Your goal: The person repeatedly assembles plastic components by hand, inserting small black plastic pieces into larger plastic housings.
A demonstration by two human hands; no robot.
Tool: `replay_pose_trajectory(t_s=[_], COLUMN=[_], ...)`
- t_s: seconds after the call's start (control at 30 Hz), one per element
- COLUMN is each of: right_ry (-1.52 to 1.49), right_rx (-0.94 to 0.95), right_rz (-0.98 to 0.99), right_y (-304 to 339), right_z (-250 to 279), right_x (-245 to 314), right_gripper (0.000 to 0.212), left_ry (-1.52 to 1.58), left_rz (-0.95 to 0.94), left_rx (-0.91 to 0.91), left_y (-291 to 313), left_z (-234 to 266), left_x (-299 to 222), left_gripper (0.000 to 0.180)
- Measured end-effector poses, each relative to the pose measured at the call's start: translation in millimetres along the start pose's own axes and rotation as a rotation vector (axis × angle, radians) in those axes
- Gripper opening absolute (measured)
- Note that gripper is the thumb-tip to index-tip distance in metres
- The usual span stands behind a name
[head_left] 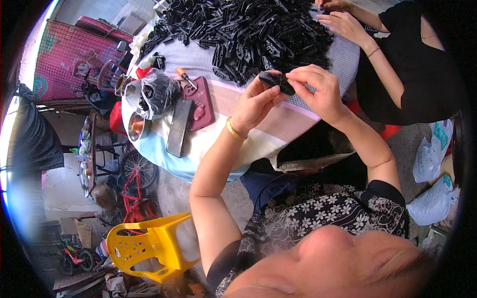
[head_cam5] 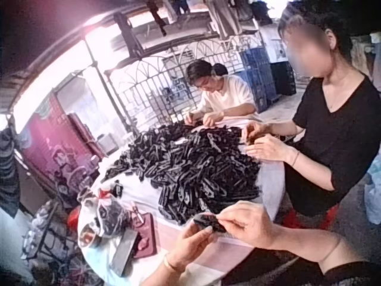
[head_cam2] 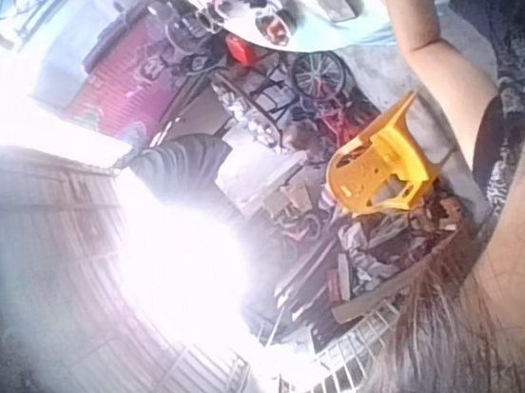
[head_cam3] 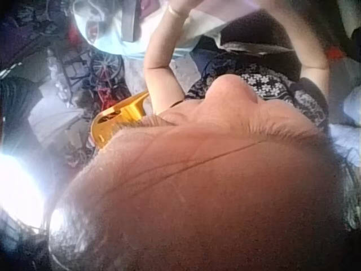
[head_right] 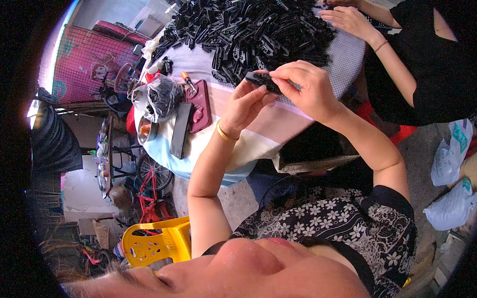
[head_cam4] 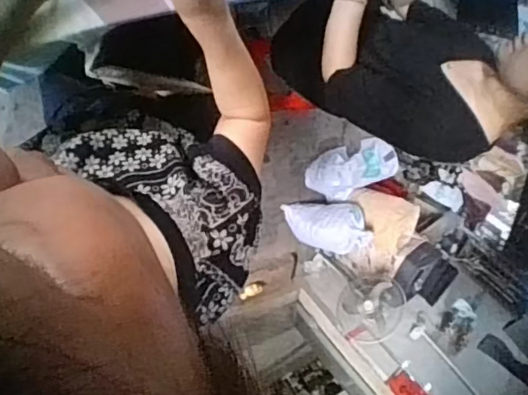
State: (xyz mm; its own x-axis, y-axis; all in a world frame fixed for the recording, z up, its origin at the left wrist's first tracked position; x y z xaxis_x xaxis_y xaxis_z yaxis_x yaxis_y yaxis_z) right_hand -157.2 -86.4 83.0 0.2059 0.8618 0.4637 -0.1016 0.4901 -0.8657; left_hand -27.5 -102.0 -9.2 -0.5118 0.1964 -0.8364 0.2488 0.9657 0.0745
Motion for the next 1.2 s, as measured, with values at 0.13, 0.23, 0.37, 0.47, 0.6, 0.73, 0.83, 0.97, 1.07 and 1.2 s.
replay_pose_trajectory(t_s=[0.13, 0.23, 0.37, 0.47, 0.6, 0.73, 0.83, 0.97, 1.07, 1.2], right_ry=[0.033, 0.025, 0.052, 0.059, -0.055, -0.020, -0.006, 0.039, 0.084, 0.102], right_rx=[-0.008, 0.006, 0.013, -0.004, 0.108, 0.188, 0.205, 0.242, 0.259, 0.291], right_rz=[0.043, 0.042, 0.073, 0.077, 0.074, 0.194, 0.209, 0.258, 0.310, 0.313], right_y=[0, 1, 0, -4, -8, -5, -1, 5, 9, 13], right_z=[1, -1, -1, 7, 6, 3, -1, -4, -4, -5], right_x=[4, 3, 4, 1, 3, 16, 19, 20, 20, 19], right_gripper=[0.013, 0.013, 0.013, 0.013, 0.012, 0.015, 0.017, 0.016, 0.015, 0.017], left_ry=[-0.016, -0.022, -0.141, 0.048, 0.103, 0.057, -0.022, -0.137, -0.133, -0.397], left_rz=[-0.046, -0.030, -0.029, 0.061, 0.178, 0.234, 0.261, 0.264, 0.274, 0.199], left_rx=[0.062, 0.054, 0.018, -0.016, 0.115, 0.130, 0.101, 0.099, 0.141, 0.129], left_y=[-3, -5, -2, -1, 0, 0, 2, 3, 6, 12], left_z=[0, 2, -1, -4, -7, -8, -7, -6, -9, -14], left_x=[-1, 2, 0, 0, 5, 12, 16, 20, 17, 12], left_gripper=[0.033, 0.035, 0.032, 0.029, 0.034, 0.034, 0.033, 0.033, 0.032, 0.036])
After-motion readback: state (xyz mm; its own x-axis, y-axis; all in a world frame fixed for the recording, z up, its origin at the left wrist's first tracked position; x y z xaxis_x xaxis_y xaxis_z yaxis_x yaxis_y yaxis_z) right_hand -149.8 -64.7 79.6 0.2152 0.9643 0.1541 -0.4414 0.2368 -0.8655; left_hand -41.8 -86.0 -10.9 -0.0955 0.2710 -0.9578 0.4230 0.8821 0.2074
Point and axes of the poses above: each hand's wrist, its own y-axis away from the middle knuckle, its own z-axis out of the back of the hand, x = y × z, the point moved 9 cm from there along -y, towards the middle knuckle, and after that the axes turned 8 degrees about -x, right-handed, at the moved point
